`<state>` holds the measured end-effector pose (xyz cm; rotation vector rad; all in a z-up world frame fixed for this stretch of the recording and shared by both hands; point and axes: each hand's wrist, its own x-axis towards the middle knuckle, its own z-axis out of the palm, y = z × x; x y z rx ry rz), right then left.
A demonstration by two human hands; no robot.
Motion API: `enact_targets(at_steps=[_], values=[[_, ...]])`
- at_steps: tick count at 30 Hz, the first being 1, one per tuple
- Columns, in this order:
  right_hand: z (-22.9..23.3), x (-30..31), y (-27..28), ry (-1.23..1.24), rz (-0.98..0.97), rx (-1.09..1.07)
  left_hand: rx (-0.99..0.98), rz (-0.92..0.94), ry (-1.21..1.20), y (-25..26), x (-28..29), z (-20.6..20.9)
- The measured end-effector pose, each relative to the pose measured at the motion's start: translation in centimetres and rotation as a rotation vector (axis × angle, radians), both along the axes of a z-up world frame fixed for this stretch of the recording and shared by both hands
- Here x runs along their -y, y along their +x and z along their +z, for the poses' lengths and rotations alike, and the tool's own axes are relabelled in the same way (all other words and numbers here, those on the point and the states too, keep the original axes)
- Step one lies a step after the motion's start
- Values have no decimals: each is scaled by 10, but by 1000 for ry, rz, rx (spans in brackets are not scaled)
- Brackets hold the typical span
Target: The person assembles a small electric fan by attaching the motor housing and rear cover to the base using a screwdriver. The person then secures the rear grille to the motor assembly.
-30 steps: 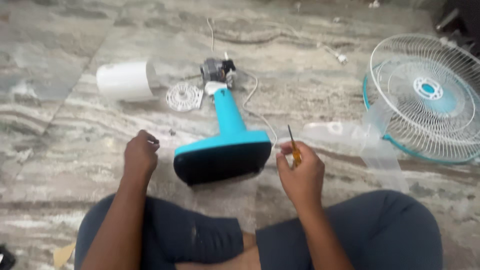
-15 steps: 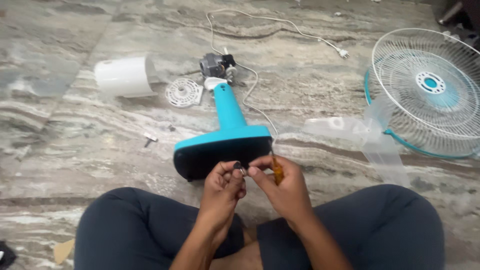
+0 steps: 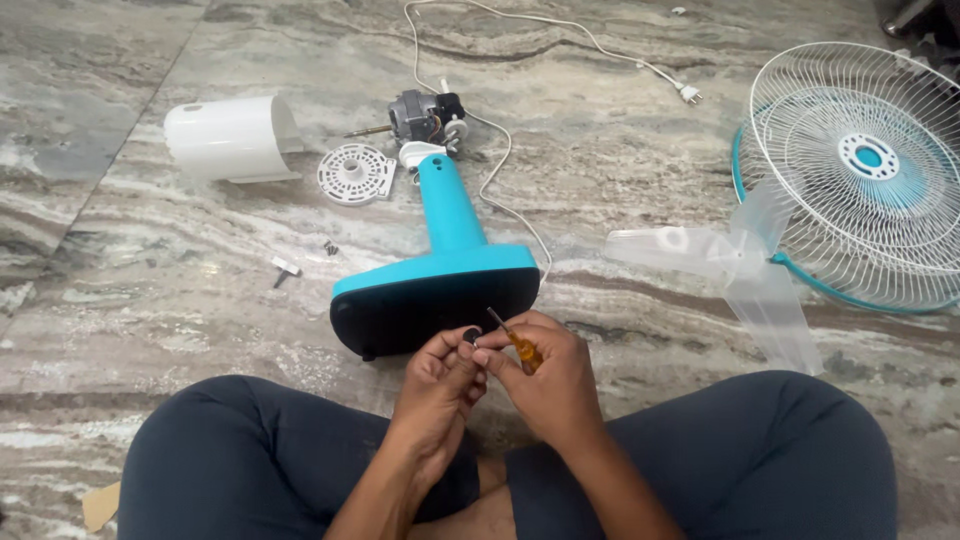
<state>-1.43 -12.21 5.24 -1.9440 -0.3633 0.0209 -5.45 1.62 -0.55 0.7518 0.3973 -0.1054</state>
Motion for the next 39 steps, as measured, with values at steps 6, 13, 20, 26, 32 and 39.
enact_targets(at_steps=[6, 13, 20, 26, 32, 39], values=[[-3, -3, -1, 23, 13, 34, -49, -19, -7, -3, 3, 4], [10, -3, 4, -157, -151, -280, -86, 0, 220, 0, -2, 11], [9, 3, 7, -118, -90, -107, -66, 3, 361, 1, -1, 15], [5, 7, 8, -55, -34, -106, -62, 15, 424, 2, 0, 14], [5, 6, 9, -102, -78, -206, -36, -9, 504, 1, 0, 11], [1, 7, 10, -53, -64, -138, 34, -25, 614, 1, 0, 6]])
